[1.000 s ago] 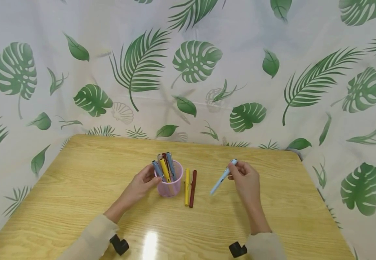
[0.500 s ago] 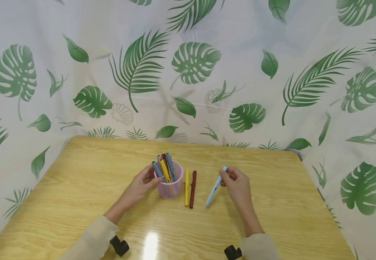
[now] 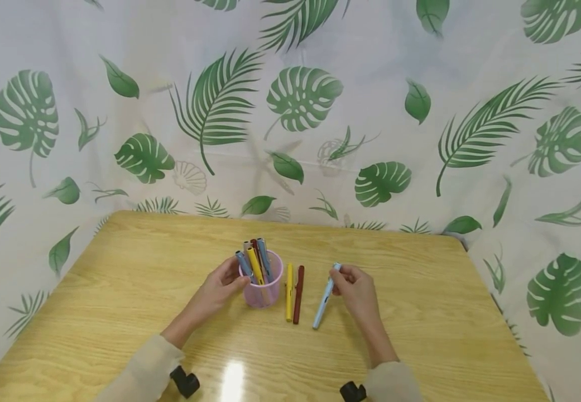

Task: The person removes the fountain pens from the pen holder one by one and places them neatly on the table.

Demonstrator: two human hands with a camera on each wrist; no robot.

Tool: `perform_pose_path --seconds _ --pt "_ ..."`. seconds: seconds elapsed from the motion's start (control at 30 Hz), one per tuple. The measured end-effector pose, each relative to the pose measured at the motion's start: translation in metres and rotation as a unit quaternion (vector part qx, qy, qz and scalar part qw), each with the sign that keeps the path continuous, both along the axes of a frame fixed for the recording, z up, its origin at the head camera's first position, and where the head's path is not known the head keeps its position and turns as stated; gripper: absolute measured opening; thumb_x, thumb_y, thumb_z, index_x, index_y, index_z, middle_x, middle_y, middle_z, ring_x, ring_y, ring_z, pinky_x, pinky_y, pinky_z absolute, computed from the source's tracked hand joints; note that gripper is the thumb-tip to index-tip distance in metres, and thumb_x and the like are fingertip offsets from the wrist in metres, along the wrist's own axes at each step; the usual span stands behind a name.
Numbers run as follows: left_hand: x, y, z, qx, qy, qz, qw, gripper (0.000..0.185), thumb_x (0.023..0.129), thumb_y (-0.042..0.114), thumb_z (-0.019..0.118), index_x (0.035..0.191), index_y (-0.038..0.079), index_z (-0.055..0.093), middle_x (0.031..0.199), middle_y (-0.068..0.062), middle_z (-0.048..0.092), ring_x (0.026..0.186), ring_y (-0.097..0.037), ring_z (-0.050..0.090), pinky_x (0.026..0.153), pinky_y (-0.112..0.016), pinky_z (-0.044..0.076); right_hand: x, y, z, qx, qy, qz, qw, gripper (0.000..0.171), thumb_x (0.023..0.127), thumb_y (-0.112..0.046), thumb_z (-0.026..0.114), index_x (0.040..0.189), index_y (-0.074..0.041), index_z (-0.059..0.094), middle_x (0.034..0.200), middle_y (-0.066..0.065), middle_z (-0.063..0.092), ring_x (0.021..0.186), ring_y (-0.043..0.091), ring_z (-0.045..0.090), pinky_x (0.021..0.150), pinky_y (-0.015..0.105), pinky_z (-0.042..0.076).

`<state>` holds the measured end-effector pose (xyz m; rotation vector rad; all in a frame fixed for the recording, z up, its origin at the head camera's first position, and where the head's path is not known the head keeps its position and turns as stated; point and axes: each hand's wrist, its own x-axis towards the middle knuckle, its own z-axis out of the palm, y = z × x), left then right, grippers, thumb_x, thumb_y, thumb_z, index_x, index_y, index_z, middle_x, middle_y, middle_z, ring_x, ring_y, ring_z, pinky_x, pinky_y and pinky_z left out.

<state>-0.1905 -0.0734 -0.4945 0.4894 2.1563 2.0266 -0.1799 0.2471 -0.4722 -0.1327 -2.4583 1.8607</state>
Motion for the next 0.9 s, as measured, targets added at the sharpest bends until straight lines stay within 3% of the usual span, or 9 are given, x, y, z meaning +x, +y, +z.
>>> perform_pose_path --seconds 0.67,0.9 --pt "0.001 0.001 0.001 -0.002 0.001 0.004 1.0 0.067 0.103 0.014 0.066 0.16 0.001 0.033 0.156 -0.023 0.044 0.144 -0.038 0.043 0.119 -0.05 0.036 -0.016 -0.024 -0.013 0.06 -0.041 -0.001 0.997 0.038 0.105 -0.021 0.062 0.126 0.011 0.065 0.084 0.008 0.068 0.079 0.023 0.065 0.068 0.026 0.057" --pt "0.0 0.001 0.001 -0.002 0.003 0.004 1.0 0.067 0.103 0.014 0.066 0.159 0.0 0.033 0.156 -0.024 0.044 0.144 -0.038 0.044 0.119 -0.05 0.036 -0.023 -0.029 -0.019 0.094 -0.04 -0.011 0.995 0.039 0.104 -0.021 0.064 0.125 0.012 0.066 0.083 0.008 0.069 0.07 0.015 0.061 0.06 0.021 0.051"
